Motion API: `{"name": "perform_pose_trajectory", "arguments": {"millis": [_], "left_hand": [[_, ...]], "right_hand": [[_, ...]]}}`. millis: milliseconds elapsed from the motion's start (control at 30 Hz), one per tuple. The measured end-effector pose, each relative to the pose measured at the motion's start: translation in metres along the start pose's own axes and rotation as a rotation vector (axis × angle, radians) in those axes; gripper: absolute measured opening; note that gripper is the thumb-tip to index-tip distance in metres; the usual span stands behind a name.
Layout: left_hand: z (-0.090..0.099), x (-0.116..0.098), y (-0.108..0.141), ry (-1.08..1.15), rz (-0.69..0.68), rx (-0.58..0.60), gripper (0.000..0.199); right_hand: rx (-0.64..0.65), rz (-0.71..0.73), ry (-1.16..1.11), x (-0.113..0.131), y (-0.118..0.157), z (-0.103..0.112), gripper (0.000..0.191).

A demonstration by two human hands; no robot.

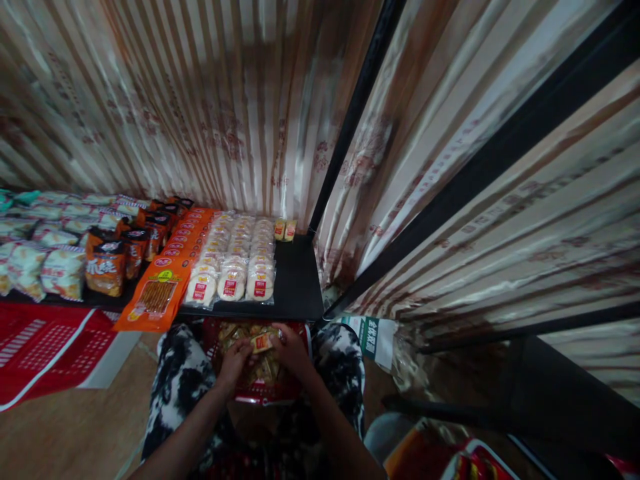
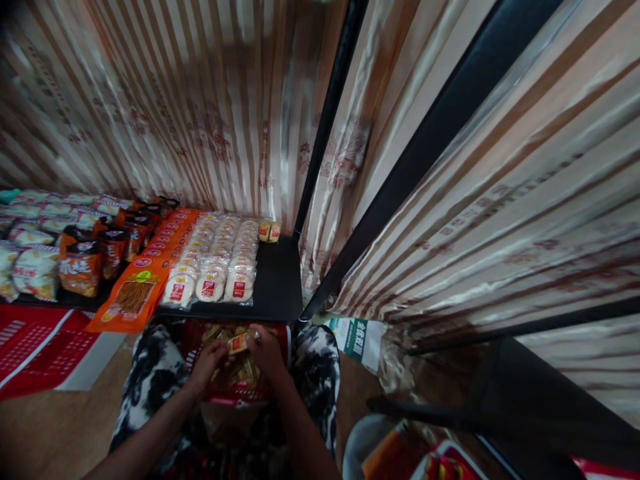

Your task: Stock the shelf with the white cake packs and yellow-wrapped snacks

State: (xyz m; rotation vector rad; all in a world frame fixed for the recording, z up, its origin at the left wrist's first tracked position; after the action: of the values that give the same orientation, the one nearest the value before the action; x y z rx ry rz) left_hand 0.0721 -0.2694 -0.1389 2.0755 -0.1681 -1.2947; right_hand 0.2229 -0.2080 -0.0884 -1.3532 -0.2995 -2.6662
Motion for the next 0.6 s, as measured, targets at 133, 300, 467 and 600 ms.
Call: {"name": "perform_pose_trajectory", "arguments": {"millis": [133, 300, 467, 600], "left_hand": [[-0.006, -0.006, 0.005, 0.023, 0.018, 0.015, 0.007], [-0.011, -0.011, 0.009, 0.028, -0.002, 0.040, 0.018], [-0.020, -0.021, 0.021, 0.024, -0.041, 0.102, 0.038], [-0.035, -0.029, 0.034, 0.014, -0.044, 0.203, 0.050]], "right_hand": [[-0.036, -0.009, -0.083, -0.004, -0.001, 0.002, 0.030], [-0.078, -0.022, -0.214, -0.001, 0.002, 0.010, 0.033], [-0.110, -0.098, -0.367, 0.006, 0.005, 0.018, 0.036], [-0.159, -0.131, -0.402, 0.011, 0.005, 0.026, 0.039]]}}
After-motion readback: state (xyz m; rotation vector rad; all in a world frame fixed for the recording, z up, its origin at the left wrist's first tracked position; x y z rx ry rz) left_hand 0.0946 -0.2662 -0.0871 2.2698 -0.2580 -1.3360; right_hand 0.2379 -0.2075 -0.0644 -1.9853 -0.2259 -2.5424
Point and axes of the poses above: each hand's wrist, its own y-axis away from the middle knuckle, its own z-axis out of the back of the hand, x = y × z, the point moved 7 cm from there along -y, towards the middle knuckle, and after that the axes turned 4 degrees about y, right-handed, at the moved point
